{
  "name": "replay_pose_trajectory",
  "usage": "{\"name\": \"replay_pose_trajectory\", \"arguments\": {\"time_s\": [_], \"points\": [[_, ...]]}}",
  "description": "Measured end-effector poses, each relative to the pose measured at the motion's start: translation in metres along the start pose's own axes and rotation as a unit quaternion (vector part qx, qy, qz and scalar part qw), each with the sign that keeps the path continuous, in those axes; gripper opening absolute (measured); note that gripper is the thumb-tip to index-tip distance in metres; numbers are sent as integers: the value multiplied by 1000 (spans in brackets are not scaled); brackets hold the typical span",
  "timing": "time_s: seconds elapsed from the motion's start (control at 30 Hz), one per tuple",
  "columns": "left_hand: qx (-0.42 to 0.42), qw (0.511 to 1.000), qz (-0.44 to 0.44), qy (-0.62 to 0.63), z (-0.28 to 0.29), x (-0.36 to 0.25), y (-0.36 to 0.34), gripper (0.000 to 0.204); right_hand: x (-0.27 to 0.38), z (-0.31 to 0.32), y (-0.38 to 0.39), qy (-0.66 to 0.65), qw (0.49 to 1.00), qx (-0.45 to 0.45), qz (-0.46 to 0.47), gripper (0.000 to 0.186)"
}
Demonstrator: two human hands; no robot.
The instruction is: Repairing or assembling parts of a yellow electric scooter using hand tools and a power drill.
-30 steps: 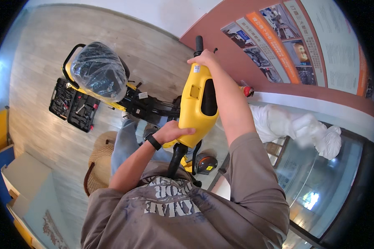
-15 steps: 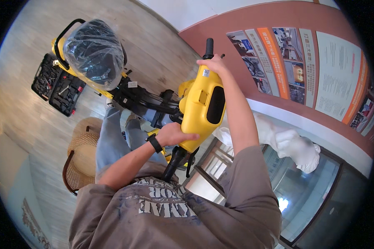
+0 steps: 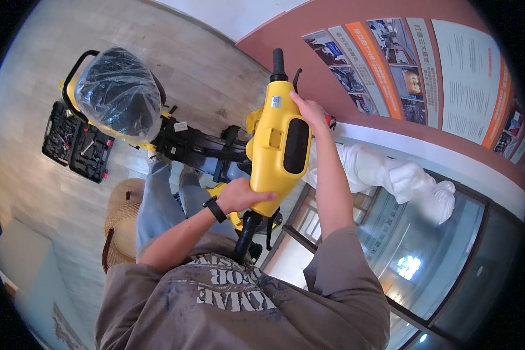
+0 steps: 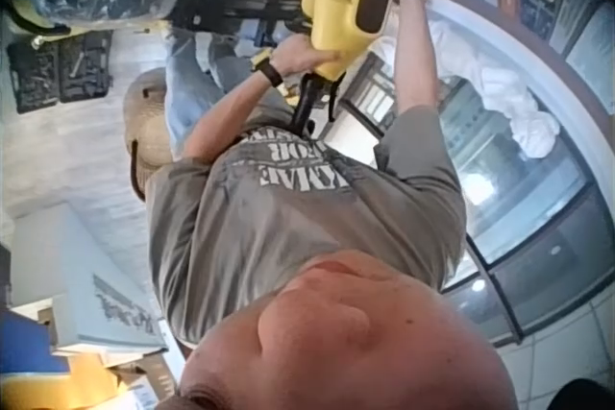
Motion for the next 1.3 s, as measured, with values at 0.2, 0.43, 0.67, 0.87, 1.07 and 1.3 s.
{"name": "replay_pose_trajectory", "arguments": {"time_s": [0.2, 0.43, 0.67, 0.87, 1.07, 1.3], "points": [[-5, 1000, -5, -1, 0, 4, -2, 77, -3, -16, 9, -41, 989, 136, -47, 74], [6, 999, -20, 37, -6, 4, -5, 80, -37, -42, 19, -312, 906, 278, -68, 63], [8, 991, -28, 128, -12, 1, -2, 68, -35, -43, 14, -317, 905, 284, -12, 63], [72, 953, 14, 295, -14, 73, -14, 48, -36, -45, 8, -317, 910, 267, 2, 67], [-283, 959, 25, 6, 184, -11, -79, 77, -35, -32, 15, -308, 914, 264, 17, 70], [-177, 983, 44, 13, 145, -35, -202, 71, -55, -24, -16, -223, 967, 95, 79, 70]]}}
Point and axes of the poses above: each hand's wrist, its own y-axis away from the middle knuckle, its own z-axis out of the back of the hand, x = y × z, the point moved 10 cm from there along -y, towards the middle knuckle, and after that the axes turned 11 degrees about -z, right-handed, at the moved point
